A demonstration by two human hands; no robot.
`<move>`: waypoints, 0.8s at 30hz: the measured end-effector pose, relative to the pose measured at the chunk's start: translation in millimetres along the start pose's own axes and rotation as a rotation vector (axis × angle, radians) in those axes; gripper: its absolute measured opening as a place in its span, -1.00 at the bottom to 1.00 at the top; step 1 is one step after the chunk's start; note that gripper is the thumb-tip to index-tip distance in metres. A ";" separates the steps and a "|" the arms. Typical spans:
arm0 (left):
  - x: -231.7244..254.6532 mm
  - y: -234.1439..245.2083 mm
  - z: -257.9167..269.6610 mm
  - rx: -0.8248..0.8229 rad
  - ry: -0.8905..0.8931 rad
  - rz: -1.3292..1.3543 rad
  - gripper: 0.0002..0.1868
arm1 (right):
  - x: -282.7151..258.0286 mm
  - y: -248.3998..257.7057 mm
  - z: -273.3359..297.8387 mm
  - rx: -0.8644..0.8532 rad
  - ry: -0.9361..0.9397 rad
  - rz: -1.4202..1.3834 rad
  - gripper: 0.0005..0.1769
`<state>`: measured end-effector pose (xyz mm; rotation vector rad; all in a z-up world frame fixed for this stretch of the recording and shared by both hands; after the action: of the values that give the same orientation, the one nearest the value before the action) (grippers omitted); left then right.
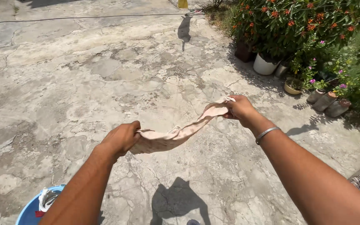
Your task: Hanging wet laundry items on an outdoor clothesline.
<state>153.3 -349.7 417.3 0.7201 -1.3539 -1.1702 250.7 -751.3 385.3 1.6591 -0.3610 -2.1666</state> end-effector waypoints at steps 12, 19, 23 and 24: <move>111.0 48.0 -58.3 0.106 -0.310 -0.296 -0.82 | 18.4 184.0 64.7 0.389 0.105 -0.428 -0.76; 169.7 40.6 -146.0 0.057 -0.300 0.191 -0.76 | 52.4 281.0 62.0 0.398 0.131 -0.574 -0.77; 210.3 50.6 -176.0 -0.064 -0.004 0.700 -0.61 | 60.8 340.5 50.4 0.414 0.087 -0.748 -0.76; 221.9 51.0 -186.0 -0.063 -0.012 0.697 -0.61 | 62.5 350.3 51.9 0.420 0.092 -0.750 -0.76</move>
<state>307.4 -580.2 515.2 0.1569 -1.4070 -0.6508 237.8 -1093.5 494.9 2.4163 -0.1854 -2.6421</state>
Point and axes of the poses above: each hand's wrist, its own z-axis away from the middle knuckle, its own y-axis out of the back of the hand, x = y × z, the point moved 8 cm from there along -z, towards the middle knuckle, and after that the axes turned 4 degrees about z, right-handed, at the moved point
